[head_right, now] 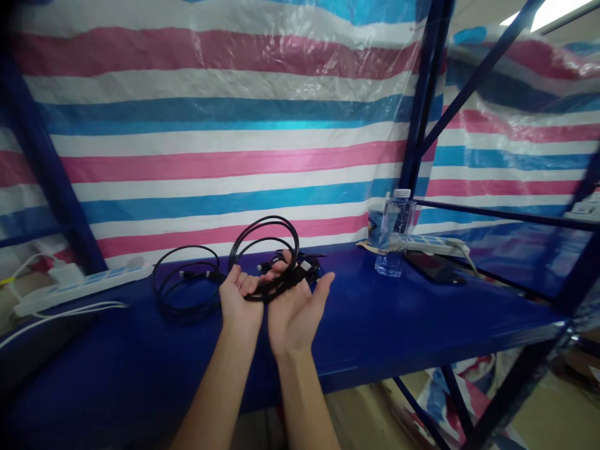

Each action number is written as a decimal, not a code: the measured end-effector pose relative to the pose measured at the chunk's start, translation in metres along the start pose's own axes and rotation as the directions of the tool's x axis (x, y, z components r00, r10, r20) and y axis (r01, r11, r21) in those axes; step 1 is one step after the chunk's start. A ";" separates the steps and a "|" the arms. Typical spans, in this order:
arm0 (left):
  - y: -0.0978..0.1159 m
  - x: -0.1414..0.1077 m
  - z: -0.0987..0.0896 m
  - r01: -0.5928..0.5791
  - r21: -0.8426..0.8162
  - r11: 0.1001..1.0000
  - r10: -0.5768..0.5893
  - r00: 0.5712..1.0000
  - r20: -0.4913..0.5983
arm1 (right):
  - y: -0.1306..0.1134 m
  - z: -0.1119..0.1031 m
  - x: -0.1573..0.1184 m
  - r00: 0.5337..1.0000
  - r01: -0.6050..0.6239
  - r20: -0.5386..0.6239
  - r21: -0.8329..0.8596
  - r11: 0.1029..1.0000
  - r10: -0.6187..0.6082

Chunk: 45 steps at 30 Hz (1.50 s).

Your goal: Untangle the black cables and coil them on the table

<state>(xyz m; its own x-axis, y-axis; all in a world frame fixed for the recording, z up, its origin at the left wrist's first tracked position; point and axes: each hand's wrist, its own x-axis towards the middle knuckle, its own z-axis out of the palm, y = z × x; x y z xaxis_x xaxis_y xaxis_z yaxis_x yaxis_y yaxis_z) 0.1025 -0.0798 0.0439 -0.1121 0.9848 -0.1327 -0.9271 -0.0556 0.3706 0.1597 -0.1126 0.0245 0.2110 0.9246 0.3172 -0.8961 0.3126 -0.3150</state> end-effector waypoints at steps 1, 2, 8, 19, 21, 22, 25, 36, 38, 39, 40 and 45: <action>-0.002 -0.002 -0.002 -0.028 -0.006 1.000 0.028 1.000 -0.002 | 0.004 0.000 -0.002 0.999 0.049 0.002 -0.063 0.997 -0.049; -0.003 -0.005 -0.007 -0.072 0.013 0.997 0.072 0.997 0.009 | 0.007 0.001 -0.003 0.996 0.087 -0.016 -0.135 0.987 -0.090; -0.006 -0.048 -0.071 -0.118 0.291 0.949 0.109 0.993 0.045 | -0.009 0.002 0.001 0.981 0.110 -0.119 -0.297 0.948 -0.151; 0.049 0.000 -0.033 -0.211 0.656 0.725 -0.084 0.918 0.388 | -0.028 -0.024 0.007 0.998 0.004 -0.023 -0.908 0.419 -0.059; 0.052 0.015 -0.033 -0.386 0.752 0.534 -0.077 0.864 0.498 | -0.039 -0.027 0.025 0.985 0.171 0.173 -0.971 0.169 -0.007; 0.052 0.022 -0.036 -0.447 0.771 0.454 -0.074 0.843 0.532 | -0.044 -0.029 0.033 0.969 0.241 0.247 -0.964 0.114 0.035; 0.049 0.036 -0.045 -0.462 0.820 0.338 -0.141 0.836 0.530 | -0.051 -0.040 0.053 0.953 0.209 0.238 -0.964 0.164 0.187; 0.041 0.045 -0.052 -0.358 0.815 0.456 -0.225 0.840 0.494 | -0.054 -0.054 0.050 0.930 -0.052 0.061 -0.954 0.295 0.362; 0.042 0.043 -0.056 -0.373 0.815 0.443 -0.225 0.834 0.504 | -0.058 -0.056 0.046 0.933 -0.003 0.104 -0.955 0.296 0.345; 0.044 0.043 -0.058 -0.372 0.826 0.423 -0.250 0.828 0.501 | -0.060 -0.059 0.045 0.930 0.013 0.118 -0.957 0.291 0.347; 0.045 0.043 -0.059 -0.364 0.844 0.395 -0.287 0.823 0.490 | -0.062 -0.062 0.044 0.926 0.024 0.122 -0.963 0.267 0.356; 0.050 0.042 -0.060 -0.363 0.865 0.346 -0.345 0.809 0.477 | -0.065 -0.075 0.043 0.920 0.141 0.158 -0.987 0.074 0.360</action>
<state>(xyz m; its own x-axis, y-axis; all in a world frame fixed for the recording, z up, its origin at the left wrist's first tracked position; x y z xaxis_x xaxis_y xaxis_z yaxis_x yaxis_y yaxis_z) 0.0302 -0.0507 0.0014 0.3996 0.8938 0.2033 0.0288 -0.2339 0.9718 0.2561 -0.0769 -0.0088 -0.1901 0.9283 0.3196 0.3492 0.3681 -0.8617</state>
